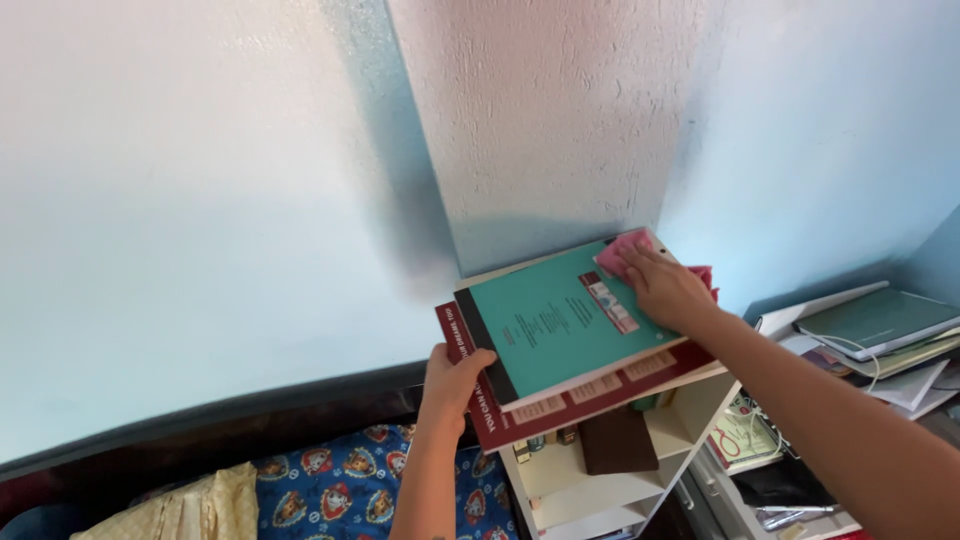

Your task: The person removes books and a small photo from a white bookshelf, wipes the shelves with a pink cloth, and then places some of the books back onto the shelf. The person handles several books and a photo while cleaning the shelf surfaces.

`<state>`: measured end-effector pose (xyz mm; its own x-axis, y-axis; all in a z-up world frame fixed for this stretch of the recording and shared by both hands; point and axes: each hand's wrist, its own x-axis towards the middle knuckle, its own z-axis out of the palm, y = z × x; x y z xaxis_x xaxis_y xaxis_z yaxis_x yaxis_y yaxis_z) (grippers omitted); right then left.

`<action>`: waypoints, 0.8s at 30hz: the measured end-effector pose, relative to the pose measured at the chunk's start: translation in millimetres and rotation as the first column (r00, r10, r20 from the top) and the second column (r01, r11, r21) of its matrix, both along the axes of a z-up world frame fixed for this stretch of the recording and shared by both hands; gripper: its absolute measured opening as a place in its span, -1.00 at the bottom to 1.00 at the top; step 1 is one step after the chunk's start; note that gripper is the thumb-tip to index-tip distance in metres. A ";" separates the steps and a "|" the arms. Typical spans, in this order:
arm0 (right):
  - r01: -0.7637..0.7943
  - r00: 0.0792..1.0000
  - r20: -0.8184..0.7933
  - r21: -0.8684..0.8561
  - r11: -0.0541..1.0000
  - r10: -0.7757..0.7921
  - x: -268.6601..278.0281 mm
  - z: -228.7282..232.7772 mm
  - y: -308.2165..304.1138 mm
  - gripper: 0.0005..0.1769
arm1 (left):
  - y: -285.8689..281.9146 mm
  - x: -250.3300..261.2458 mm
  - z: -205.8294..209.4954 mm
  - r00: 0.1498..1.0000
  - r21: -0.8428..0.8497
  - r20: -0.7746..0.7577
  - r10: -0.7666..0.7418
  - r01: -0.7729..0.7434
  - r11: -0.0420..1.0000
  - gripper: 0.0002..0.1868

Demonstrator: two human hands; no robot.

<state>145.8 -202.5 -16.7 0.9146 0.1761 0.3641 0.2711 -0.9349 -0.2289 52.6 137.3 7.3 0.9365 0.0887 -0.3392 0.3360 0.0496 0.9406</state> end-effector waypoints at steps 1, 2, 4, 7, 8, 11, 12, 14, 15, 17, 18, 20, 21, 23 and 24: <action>0.074 0.995 -0.080 0.206 0.976 -0.059 -4.8 -0.7 0.8 -0.49 | 0.4 -1.9 3.0 0.999 -0.043 0.026 0.040 -0.039 0.998 -0.47; 0.074 0.995 -0.078 0.205 0.976 -0.059 -17.3 19.4 9.7 -0.49 | 1.5 -5.7 8.9 0.999 -0.045 0.028 0.040 -0.039 0.998 -0.47; 0.249 0.952 -0.269 0.390 0.887 -0.149 -45.7 55.5 29.6 -0.55 | 5.6 -16.5 18.8 0.986 -0.140 0.159 0.044 -0.021 0.990 -0.37; 0.254 0.965 -0.183 0.500 0.828 -0.186 -59.8 42.2 26.4 -0.57 | 30.7 -36.0 38.6 0.975 -0.279 0.178 0.132 -0.078 0.957 -0.30; 0.249 0.967 -0.175 0.501 0.829 -0.185 -79.8 60.2 40.9 -0.57 | 52.5 -39.7 37.5 0.974 -0.281 0.185 0.133 -0.077 0.957 -0.30; 0.333 0.942 -0.227 0.563 0.757 -0.246 -126.7 68.7 74.8 -0.59 | 112.5 -63.6 44.9 0.913 -0.133 0.353 0.206 -0.169 0.977 -0.37; 0.138 0.990 -0.061 0.420 0.897 -0.124 -132.4 43.5 78.8 -0.59 | 127.6 -79.2 54.1 0.880 -0.111 0.381 0.283 -0.260 0.959 -0.41; -0.060 0.995 0.088 0.230 0.971 0.041 -138.7 16.6 103.4 -0.58 | 154.5 -101.6 69.3 0.833 -0.095 0.419 0.360 -0.355 0.930 -0.45; -0.186 0.982 0.030 0.065 0.980 0.184 -142.6 12.5 123.9 -0.57 | 166.2 -110.8 73.9 0.776 -0.163 0.412 0.477 -0.452 0.877 -0.44; -0.320 0.947 -0.052 -0.090 0.943 0.316 -139.2 12.4 157.3 -0.55 | 230.1 -107.6 49.1 0.705 -0.226 0.397 0.587 -0.545 0.807 -0.42; -0.391 0.920 -0.032 -0.134 0.911 0.390 -131.9 16.2 170.4 -0.49 | 281.9 -105.9 13.9 0.700 -0.110 0.568 0.433 -0.456 0.883 -0.44; -0.459 0.886 -0.016 -0.180 0.870 0.464 -103.6 21.7 187.0 -0.39 | 343.2 -117.5 -33.7 0.667 0.026 0.703 0.249 -0.374 0.927 -0.45; -0.492 0.870 -0.105 -0.240 0.837 0.482 -84.7 22.3 191.9 -0.38 | 357.3 -121.8 -39.5 0.675 0.064 0.699 0.236 -0.387 0.920 -0.44; -0.527 0.850 -0.190 -0.293 0.798 0.491 -49.6 23.7 196.0 -0.36 | 387.6 -121.9 -54.3 0.683 0.104 0.696 0.220 -0.399 0.911 -0.43; -0.474 0.874 -0.235 -0.215 0.854 0.425 -33.3 24.7 195.1 -0.33 | 403.9 -117.4 -63.4 0.725 0.099 0.636 0.266 -0.418 0.903 -0.36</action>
